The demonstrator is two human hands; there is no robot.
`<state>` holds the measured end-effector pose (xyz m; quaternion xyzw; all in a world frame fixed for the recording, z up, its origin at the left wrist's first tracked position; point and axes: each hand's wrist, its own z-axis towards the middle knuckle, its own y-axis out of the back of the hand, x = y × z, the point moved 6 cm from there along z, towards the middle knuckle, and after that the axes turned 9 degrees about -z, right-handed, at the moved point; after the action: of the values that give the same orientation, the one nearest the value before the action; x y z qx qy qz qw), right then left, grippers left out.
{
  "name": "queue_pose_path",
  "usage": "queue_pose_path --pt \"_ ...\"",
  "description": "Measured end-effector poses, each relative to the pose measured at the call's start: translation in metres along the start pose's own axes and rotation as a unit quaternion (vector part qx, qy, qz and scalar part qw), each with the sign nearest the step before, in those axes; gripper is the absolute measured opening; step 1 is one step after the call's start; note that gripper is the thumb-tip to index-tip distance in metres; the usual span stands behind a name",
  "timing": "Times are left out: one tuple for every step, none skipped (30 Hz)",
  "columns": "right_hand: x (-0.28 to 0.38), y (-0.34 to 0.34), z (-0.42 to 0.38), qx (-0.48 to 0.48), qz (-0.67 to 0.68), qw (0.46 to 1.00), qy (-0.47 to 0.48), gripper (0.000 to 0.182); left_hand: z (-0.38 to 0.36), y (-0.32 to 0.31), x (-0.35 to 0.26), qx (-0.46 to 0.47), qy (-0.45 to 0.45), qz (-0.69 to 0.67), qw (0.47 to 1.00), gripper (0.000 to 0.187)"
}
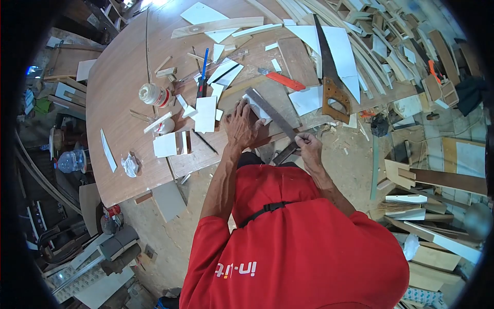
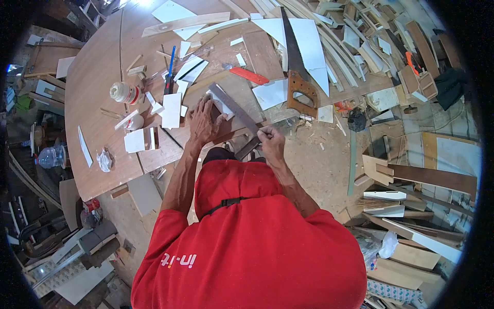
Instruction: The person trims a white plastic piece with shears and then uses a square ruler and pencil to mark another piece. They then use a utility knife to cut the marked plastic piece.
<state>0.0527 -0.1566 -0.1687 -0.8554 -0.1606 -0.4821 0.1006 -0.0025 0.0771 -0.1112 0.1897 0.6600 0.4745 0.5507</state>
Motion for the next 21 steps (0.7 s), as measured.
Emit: queue_pose_path --pt "-0.003 -0.002 -0.001 0.013 -0.01 1.0 -0.012 0.017 0.0 0.0 -0.002 -0.001 -0.002 0.0 1.0 0.07" --pt "-0.004 -0.004 -0.002 0.012 -0.009 1.0 -0.01 0.017 -0.001 0.001 -0.003 -0.002 0.0 0.006 1.0 0.071" --pt "-0.007 -0.006 -0.004 0.016 -0.022 1.0 -0.012 0.017 0.0 0.001 -0.003 -0.003 0.002 0.012 1.0 0.073" --pt "-0.01 -0.008 -0.005 0.02 -0.036 0.999 -0.016 0.018 0.0 -0.001 -0.002 -0.001 0.0 0.013 1.0 0.073" --pt "-0.012 -0.009 -0.005 0.019 -0.047 0.999 -0.011 0.018 -0.001 -0.001 -0.001 -0.021 -0.007 0.008 1.0 0.073" --pt "-0.008 -0.01 -0.008 0.017 -0.047 0.999 -0.013 0.018 -0.001 0.0 -0.002 -0.041 -0.013 0.002 0.999 0.073" --pt "-0.004 -0.014 -0.012 0.034 -0.028 0.999 -0.022 0.018 -0.001 0.0 -0.003 -0.04 -0.014 0.001 0.999 0.073" --pt "0.0 -0.018 -0.014 0.051 -0.008 0.998 -0.031 0.018 -0.002 0.001 -0.002 -0.05 -0.009 -0.008 0.999 0.071" --pt "0.0 -0.019 -0.012 0.05 -0.008 0.998 -0.031 0.018 -0.002 0.002 -0.002 -0.059 -0.004 -0.017 0.998 0.069" --pt "-0.001 -0.019 -0.011 0.047 -0.006 0.998 -0.029 0.018 -0.002 0.002 0.0 -0.056 -0.003 -0.018 0.998 0.069" --pt "-0.001 -0.02 -0.01 0.044 -0.005 0.999 -0.028 0.019 -0.002 0.002 0.0 -0.053 -0.016 -0.019 0.998 0.066" --pt "-0.001 -0.022 -0.01 0.044 -0.005 0.999 -0.031 0.019 -0.002 0.002 0.001 -0.05 -0.029 -0.019 0.998 0.064" --pt "0.002 -0.024 -0.008 0.022 -0.008 1.0 -0.021 0.017 -0.002 0.003 0.003 -0.048 -0.027 -0.019 0.998 0.064" --pt "0.006 -0.023 -0.004 -0.001 -0.01 1.0 -0.01 0.014 -0.001 0.002 0.004 -0.046 -0.023 -0.019 0.998 0.06" --pt "0.004 -0.024 0.003 -0.001 -0.011 1.0 -0.011 0.014 0.0 0.002 0.006 -0.043 -0.017 -0.019 0.999 0.055" --pt "0.006 -0.022 0.011 -0.027 -0.052 0.998 0.03 0.014 0.0 0.001 0.007 -0.041 -0.016 -0.021 0.999 0.055" --pt "0.009 -0.021 0.018 -0.051 -0.092 0.992 0.071 0.014 0.0 0.001 0.008 -0.038 -0.018 -0.015 0.999 0.052" --pt "0.016 -0.024 0.02 -0.051 -0.092 0.992 0.07 0.014 0.001 0.002 0.008 -0.036 -0.021 -0.009 0.999 0.049" --pt "0.029 -0.028 0.02 -0.049 -0.071 0.994 0.06 0.015 0.001 0.003 0.009 -0.036 -0.021 -0.01 0.999 0.049" --pt "0.037 -0.03 0.022 -0.048 -0.049 0.996 0.05 0.015 0.002 0.003 0.008 -0.037 -0.022 -0.015 0.999 0.046" --pt "0.044 -0.033 0.025 -0.05 -0.079 0.994 0.061 0.016 0.002 0.003 0.007 -0.038 -0.022 -0.02 0.999 0.044"
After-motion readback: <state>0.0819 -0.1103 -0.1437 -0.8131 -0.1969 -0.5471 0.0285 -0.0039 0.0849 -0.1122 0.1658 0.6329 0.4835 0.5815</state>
